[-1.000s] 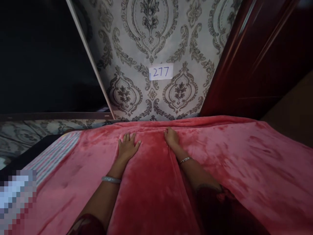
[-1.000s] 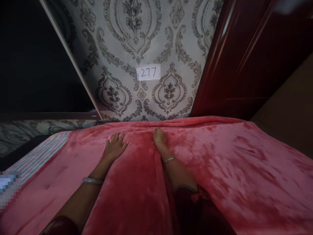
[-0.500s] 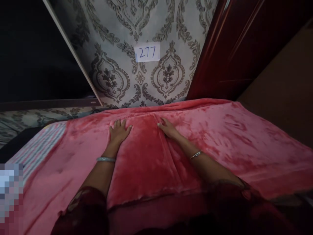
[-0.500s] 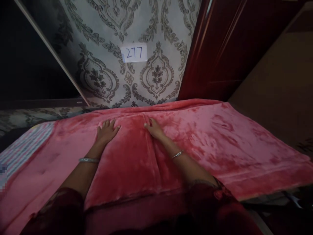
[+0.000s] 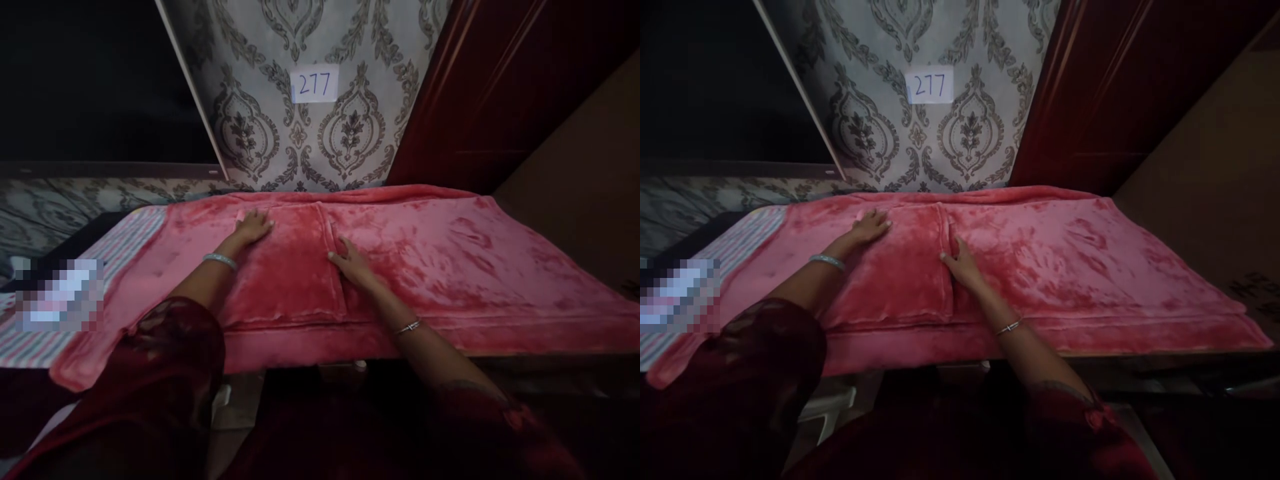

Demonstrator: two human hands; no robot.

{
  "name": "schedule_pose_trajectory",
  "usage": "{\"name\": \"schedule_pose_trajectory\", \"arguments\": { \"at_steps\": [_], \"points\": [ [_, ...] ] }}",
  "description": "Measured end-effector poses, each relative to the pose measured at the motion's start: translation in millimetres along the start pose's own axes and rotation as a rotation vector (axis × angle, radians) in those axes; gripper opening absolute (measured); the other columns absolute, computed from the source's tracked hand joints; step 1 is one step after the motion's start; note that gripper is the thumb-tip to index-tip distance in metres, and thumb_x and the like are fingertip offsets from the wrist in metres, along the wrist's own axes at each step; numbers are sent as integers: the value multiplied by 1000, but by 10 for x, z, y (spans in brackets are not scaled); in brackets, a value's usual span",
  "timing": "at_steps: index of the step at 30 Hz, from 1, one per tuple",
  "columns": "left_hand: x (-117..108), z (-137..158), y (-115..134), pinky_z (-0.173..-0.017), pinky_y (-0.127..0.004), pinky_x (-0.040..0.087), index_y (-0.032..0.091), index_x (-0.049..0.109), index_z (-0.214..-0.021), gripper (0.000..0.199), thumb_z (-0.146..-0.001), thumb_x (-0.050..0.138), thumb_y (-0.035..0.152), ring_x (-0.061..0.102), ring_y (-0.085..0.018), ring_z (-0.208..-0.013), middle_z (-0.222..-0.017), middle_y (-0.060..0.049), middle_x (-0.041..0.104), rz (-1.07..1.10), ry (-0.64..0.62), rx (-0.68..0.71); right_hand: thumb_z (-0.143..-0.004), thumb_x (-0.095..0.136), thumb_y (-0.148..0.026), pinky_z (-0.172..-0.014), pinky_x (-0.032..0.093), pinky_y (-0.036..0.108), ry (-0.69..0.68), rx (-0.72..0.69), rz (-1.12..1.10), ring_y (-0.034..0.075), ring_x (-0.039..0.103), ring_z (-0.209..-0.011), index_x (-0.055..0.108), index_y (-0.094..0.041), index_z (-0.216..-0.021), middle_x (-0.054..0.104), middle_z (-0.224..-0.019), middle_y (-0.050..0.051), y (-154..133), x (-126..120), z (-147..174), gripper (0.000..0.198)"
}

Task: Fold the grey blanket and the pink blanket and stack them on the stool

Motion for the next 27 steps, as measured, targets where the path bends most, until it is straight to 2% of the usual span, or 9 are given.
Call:
{"name": "schedule_pose_trajectory", "arguments": {
  "at_steps": [4,7,10,14,19,23,27],
  "points": [
    [108,650,116,-123,-61,13,22,29,-161,66,-103,29,52,13,-30,-159,-172,-13,18,-30,-39,197,-77,77,-39,-112,45,47,-85,-58,47,32,55,-132,43,-18,-155,58,-145,11,-62,-41,304,87],
    [331,1161,134,-123,-62,12,24,27,-162,68,-102,33,55,11,-32,-159,-173,-12,15,-68,-33,234,-73,78,-28,-114,44,46,-155,-90,119,34,54,-134,38,-16,-158,56,-148,12,-91,-25,467,95],
    [533,1468,95,-123,-64,11,26,25,-163,69,-102,35,55,8,-33,-159,-173,-12,14,-119,34,202,-76,71,-24,-112,46,49,-159,-136,186,35,57,-130,34,-19,-161,59,-145,11,-74,-1,550,92],
    [659,1546,52,-124,-63,12,26,26,-163,69,-102,36,55,11,-33,-159,-173,-11,15,-159,101,197,-80,68,-28,-114,44,51,-132,-172,237,35,54,-135,35,-20,-160,61,-143,12,-24,-13,598,87],
    [689,1499,33,-124,-64,14,27,27,-163,69,-101,37,56,13,-33,-159,-172,-11,18,-161,129,204,-78,72,-39,-117,40,50,-177,-167,120,33,47,-142,30,-18,-161,52,-152,13,-36,-88,661,95],
    [702,1492,16,-124,-63,14,26,27,-163,69,-101,37,56,13,-33,-159,-172,-11,18,-159,139,199,-74,67,-25,-120,36,46,-250,-200,84,29,44,-144,25,-15,-163,41,-161,13,-84,-110,705,99],
    [702,1498,3,-124,-64,14,26,27,-163,71,-100,38,58,13,-34,-159,-172,-10,19,-132,138,207,-77,59,-19,-114,42,45,-273,-179,141,27,54,-134,24,-14,-163,51,-153,13,-75,-111,748,93]
  ]
}}
Point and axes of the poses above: each hand's wrist, its own z-axis away from the middle knuckle, its own x-axis out of the palm, y = z × x, the point moved 1 cm from there along -z, towards the middle knuckle
